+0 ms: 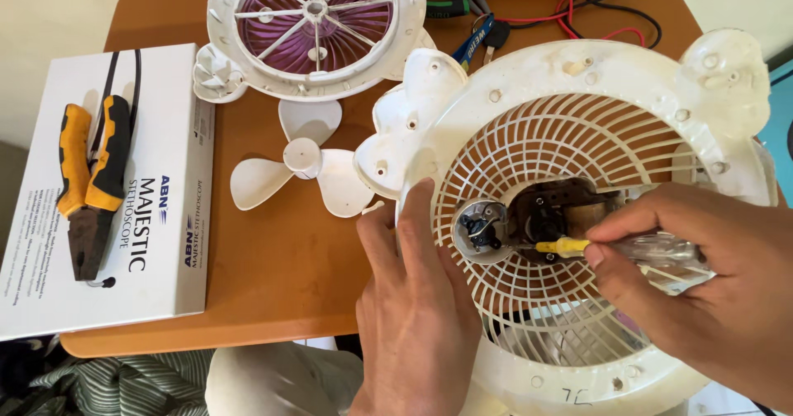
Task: The person uses a screwdriver to adjust the fan motor and then installs it into the fan cage. They secure the motor with screws and continue adjusting internal components while the fan remains disassembled on the table.
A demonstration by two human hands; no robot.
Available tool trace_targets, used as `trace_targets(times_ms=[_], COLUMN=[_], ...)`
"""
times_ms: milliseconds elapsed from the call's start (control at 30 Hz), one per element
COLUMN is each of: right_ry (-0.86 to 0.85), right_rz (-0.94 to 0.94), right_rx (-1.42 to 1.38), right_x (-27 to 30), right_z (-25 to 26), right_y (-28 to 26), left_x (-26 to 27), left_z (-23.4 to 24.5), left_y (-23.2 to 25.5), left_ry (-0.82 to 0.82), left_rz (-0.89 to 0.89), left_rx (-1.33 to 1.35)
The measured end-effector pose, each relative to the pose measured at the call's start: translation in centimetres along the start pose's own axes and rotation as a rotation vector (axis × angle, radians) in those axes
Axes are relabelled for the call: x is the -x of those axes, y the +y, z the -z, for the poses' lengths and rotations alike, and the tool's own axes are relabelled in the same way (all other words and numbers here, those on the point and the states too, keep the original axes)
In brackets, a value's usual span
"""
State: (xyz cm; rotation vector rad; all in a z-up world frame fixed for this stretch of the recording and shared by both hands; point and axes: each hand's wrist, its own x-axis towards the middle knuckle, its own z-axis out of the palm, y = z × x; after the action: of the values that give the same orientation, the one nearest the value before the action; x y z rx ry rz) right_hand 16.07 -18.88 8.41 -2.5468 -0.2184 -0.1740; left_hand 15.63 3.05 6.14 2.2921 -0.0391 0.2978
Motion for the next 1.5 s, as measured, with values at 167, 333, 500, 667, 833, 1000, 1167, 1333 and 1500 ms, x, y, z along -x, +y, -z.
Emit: trace_targets(times_ms=[167,333,500,667,833,1000,1167,1333,1500], right_ry=[0.005,0.011,0.054,-0.009,-0.164,-0.197,-0.209,-0.187,-0.166], right_rz=[0.081,0.037,0.084,0.249,0.346,0.319,0.361,0.364,0.214], right_rx=[-0.009,0.026,0.054,0.063,0.176,0.171,0.167,0.088,-0.004], right_x=[0.0,0.1,0.2,0.4,0.2,-0.6,-1.7,-2.4,-2.4], right_z=[0.3,0.3,0.0,-0.2,-0.3,-0.4,-0.5,-0.7,-0.9], right_y=[-1.2,-2.2,-2.8,-2.4,-2.1,-2.3,-2.5,-2.3,-1.5], left_x=[0.7,0.9,0.9,0.7,-0.5,-1.6,-2.5,-4.8,-5.5], left_z=[0.1,0.3,0.4,0.5,0.7,1.3,1.0,0.5,0.6], left_y=[0.1,0.6,0.9,1.2,1.3,0.9,2.1,2.9,2.4], left_ry=[0.007,-0.054,-0.086,-0.021,-0.141,-0.216,-0.111,-0.346,-0.375], left_rz=[-0.029,0.011,0.02,-0.023,0.104,0.057,-0.105,-0.008,0.033], left_rx=[0.004,0.033,-0.012,-0.003,-0.068,-0.175,-0.508,-0.713,-0.64])
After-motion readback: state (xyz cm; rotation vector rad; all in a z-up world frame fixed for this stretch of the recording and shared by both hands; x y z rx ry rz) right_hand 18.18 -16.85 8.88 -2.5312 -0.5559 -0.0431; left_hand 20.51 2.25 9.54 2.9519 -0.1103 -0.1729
